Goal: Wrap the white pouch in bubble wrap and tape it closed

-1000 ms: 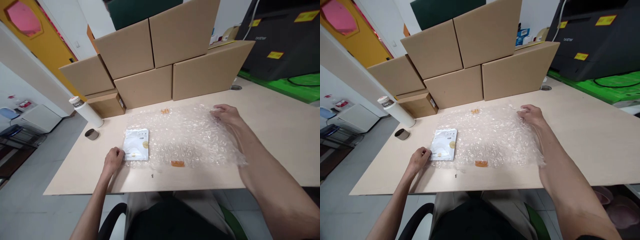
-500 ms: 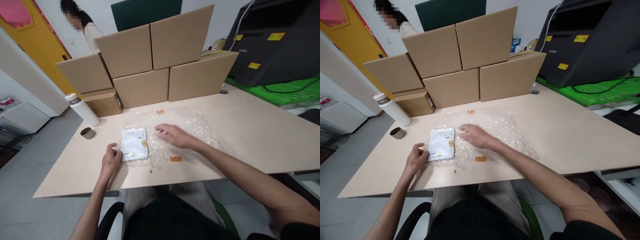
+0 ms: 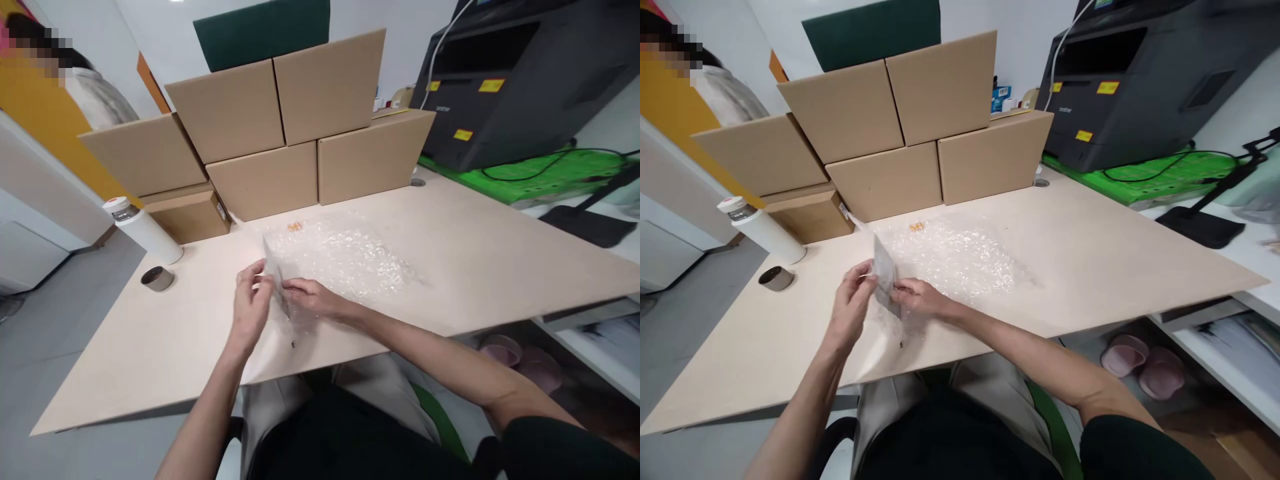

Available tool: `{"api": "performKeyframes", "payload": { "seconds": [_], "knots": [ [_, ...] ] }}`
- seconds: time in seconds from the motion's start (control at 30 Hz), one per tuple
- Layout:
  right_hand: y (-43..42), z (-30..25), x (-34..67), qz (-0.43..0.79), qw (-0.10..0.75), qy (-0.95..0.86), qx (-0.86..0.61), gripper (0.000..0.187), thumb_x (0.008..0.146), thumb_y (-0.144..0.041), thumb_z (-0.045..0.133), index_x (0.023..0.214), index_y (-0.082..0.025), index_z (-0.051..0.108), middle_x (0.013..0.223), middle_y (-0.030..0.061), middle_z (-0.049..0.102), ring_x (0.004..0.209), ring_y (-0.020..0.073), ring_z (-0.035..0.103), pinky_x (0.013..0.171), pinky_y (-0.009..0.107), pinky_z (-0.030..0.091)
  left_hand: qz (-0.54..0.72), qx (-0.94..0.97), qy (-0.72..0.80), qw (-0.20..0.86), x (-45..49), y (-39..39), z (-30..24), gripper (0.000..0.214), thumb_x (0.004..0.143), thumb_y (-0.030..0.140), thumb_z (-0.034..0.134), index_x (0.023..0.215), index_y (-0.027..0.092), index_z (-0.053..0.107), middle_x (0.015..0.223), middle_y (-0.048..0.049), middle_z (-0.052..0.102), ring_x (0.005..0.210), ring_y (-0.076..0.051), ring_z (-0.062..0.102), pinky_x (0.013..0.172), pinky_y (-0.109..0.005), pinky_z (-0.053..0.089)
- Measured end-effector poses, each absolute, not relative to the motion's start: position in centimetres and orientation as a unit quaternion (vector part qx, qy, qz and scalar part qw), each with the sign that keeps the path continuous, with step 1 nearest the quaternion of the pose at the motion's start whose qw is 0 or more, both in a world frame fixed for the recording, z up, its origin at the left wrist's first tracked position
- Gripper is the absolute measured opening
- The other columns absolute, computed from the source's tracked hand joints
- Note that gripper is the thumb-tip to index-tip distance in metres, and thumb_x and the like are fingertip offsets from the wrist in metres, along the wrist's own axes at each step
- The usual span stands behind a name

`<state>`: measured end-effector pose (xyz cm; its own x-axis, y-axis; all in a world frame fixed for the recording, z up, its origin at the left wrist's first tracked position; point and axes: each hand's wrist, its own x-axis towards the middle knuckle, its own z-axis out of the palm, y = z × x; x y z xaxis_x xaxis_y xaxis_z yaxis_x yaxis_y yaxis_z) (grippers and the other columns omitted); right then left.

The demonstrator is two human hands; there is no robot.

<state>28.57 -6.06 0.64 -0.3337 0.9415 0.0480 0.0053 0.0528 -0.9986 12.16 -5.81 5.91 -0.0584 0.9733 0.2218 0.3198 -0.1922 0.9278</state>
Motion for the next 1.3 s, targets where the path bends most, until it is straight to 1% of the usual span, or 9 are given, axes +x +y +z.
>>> {"api": "performKeyframes", "payload": {
  "seconds": [0.13,0.3,0.5,0.57,0.67,0.73,0.87,1.07,1.3],
  "knots": [
    [-7.0,0.5,30.9,0.645,0.496,-0.439,-0.381,0.038,0.068,-0.039,0.079,0.099,-0.022,0.065,0.094,0.0023,0.068,0.078,0.0161,0.062,0.066,0.028,0.049,0.396,0.709,0.510,0.284,17.1,-5.2,4.3,0.045,0.082,0.036,0.057,0.123,0.016,0.062,0.119,-0.0143,0.056,0.105,-0.025,0.056,0.089,-0.040,0.048],
    [-8.8,0.0,34.6,0.650,0.491,-0.395,-0.425,0.021,0.064,-0.029,0.075,0.075,-0.019,0.060,0.071,-0.0003,0.062,0.068,0.0164,0.061,0.065,0.030,0.051,0.230,0.824,0.485,0.182,20.4,-5.6,2.0,0.044,0.092,0.048,0.047,0.118,0.018,0.067,0.114,-0.0168,0.056,0.109,-0.033,0.052,0.096,-0.049,0.041],
    [-8.7,1.4,37.1,0.302,0.494,-0.598,-0.555,0.025,0.083,-0.029,0.057,0.104,-0.019,0.064,0.109,0.0094,0.064,0.094,0.0216,0.060,0.085,0.038,0.049,0.142,0.856,0.463,0.179,20.7,-6.7,2.3,0.054,0.097,0.055,0.029,0.109,0.019,0.067,0.121,-0.0163,0.056,0.113,-0.034,0.049,0.097,-0.052,0.039],
    [-7.9,1.6,36.3,0.276,0.457,-0.656,-0.534,0.026,0.092,-0.032,0.047,0.109,-0.019,0.062,0.111,0.0093,0.064,0.098,0.0209,0.060,0.086,0.035,0.048,0.148,0.864,0.435,0.207,20.0,-6.8,2.3,0.050,0.098,0.049,0.028,0.113,0.020,0.065,0.123,-0.0147,0.057,0.116,-0.032,0.050,0.100,-0.053,0.038],
    [-6.8,1.6,34.6,0.294,0.383,-0.710,-0.513,0.032,0.100,-0.039,0.036,0.101,-0.019,0.060,0.095,0.0060,0.065,0.088,0.0189,0.060,0.080,0.032,0.047,0.246,0.827,0.459,0.212,17.9,-6.6,1.7,0.046,0.095,0.046,0.042,0.130,0.020,0.056,0.141,-0.0160,0.047,0.135,-0.034,0.038,0.110,-0.057,0.029],
    [-6.4,1.7,33.8,0.288,0.359,-0.723,-0.516,0.036,0.101,-0.042,0.032,0.095,-0.019,0.059,0.088,0.0050,0.062,0.081,0.0181,0.058,0.077,0.032,0.045,0.339,0.741,0.539,0.216,16.0,-6.4,1.3,0.065,0.086,0.050,0.057,0.141,0.018,0.044,0.150,-0.0183,0.035,0.144,-0.037,0.024,0.114,-0.060,0.022],
    [-6.6,2.3,33.9,0.321,0.366,-0.705,-0.515,0.040,0.101,-0.048,0.031,0.093,-0.020,0.059,0.090,0.0048,0.061,0.082,0.0186,0.057,0.081,0.034,0.043,0.396,0.558,0.563,0.463,13.8,-6.5,1.9,0.084,0.085,0.059,0.057,0.151,0.018,0.024,0.139,-0.0187,0.049,0.133,-0.031,0.046,0.110,-0.049,0.036],
    [-7.0,2.5,36.6,0.540,0.479,-0.493,-0.485,0.052,0.090,-0.066,0.046,0.110,-0.023,0.065,0.109,0.0066,0.065,0.099,0.0205,0.060,0.089,0.035,0.046,0.456,0.636,0.443,0.438,18.3,-8.0,4.3,0.060,0.092,0.060,0.047,0.140,0.024,0.039,0.149,-0.0116,0.042,0.139,-0.024,0.039,0.114,-0.041,0.034],
    [-7.8,1.0,41.7,0.620,0.593,-0.327,-0.395,0.044,0.086,-0.058,0.058,0.097,-0.017,0.070,0.083,0.0063,0.069,0.077,0.0181,0.064,0.068,0.026,0.051,0.351,0.798,0.297,0.389,26.7,-7.3,4.0,0.060,0.097,0.057,0.032,0.140,0.016,0.042,0.156,-0.0161,0.035,0.146,-0.025,0.029,0.119,-0.047,0.022]
  ]
}}
